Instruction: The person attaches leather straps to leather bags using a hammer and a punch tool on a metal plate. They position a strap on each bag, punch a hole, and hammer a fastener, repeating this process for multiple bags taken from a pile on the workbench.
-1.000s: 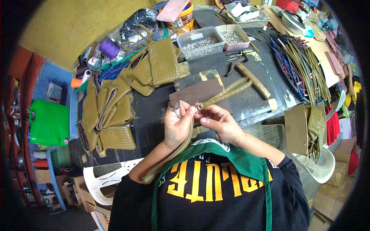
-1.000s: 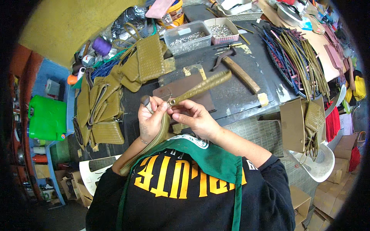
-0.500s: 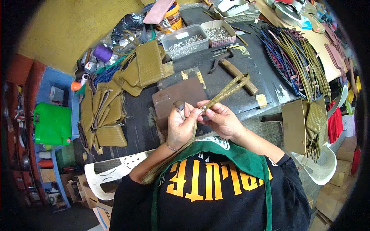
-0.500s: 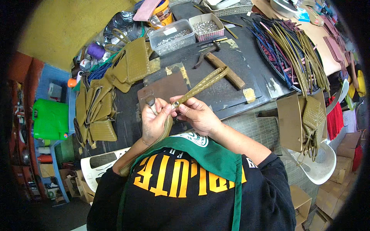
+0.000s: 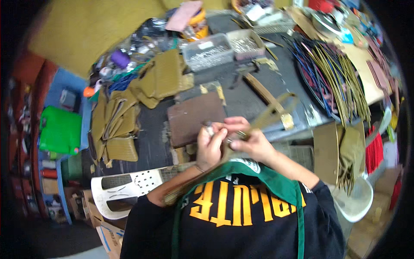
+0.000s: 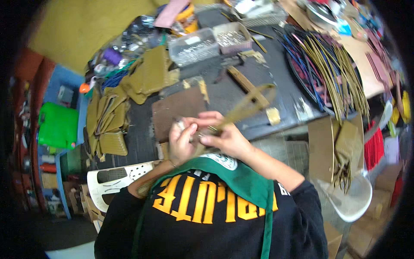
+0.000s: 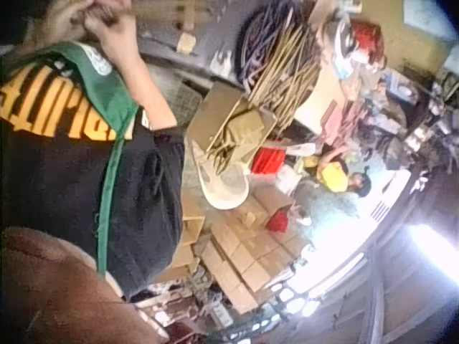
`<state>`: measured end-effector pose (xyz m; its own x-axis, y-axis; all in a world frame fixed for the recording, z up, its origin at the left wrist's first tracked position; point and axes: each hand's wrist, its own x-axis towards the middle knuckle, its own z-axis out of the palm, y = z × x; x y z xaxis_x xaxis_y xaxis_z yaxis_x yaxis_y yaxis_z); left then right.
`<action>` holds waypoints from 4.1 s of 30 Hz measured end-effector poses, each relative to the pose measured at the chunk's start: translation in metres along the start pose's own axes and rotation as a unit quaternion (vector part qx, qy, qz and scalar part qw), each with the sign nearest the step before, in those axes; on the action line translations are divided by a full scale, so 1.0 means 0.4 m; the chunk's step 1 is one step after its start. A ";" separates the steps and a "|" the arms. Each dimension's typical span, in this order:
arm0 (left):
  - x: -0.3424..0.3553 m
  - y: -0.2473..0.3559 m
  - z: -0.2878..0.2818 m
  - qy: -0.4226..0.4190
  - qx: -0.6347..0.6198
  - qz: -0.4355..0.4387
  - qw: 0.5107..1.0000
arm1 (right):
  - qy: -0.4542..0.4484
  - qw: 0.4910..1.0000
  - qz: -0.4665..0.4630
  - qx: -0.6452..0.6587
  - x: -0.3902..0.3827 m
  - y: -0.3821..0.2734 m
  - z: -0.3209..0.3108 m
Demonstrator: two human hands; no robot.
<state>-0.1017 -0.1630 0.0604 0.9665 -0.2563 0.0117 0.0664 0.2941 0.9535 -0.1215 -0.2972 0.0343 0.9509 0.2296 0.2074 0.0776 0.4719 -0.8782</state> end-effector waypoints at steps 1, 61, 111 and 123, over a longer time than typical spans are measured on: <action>0.000 -0.032 -0.013 0.016 -0.086 -0.039 0.995 | -0.015 0.984 -0.079 -0.160 -0.004 0.000 -0.008; 0.170 0.503 -0.384 -0.251 0.788 0.353 0.437 | -0.079 0.712 -0.131 -0.686 0.462 -0.032 0.157; 0.164 0.017 -0.571 -0.274 0.178 -0.225 0.918 | -0.116 0.644 -0.086 -0.751 0.269 0.135 0.087; 0.194 0.085 -0.499 -0.163 0.572 0.177 0.784 | -0.081 0.672 -0.083 -0.731 0.263 0.139 0.111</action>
<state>0.0248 0.0109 0.0338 0.7472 -0.6218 0.2345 -0.6376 -0.5712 0.5169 -0.0305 -0.2091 0.0264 0.8568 0.4224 0.2956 0.5028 -0.8117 -0.2972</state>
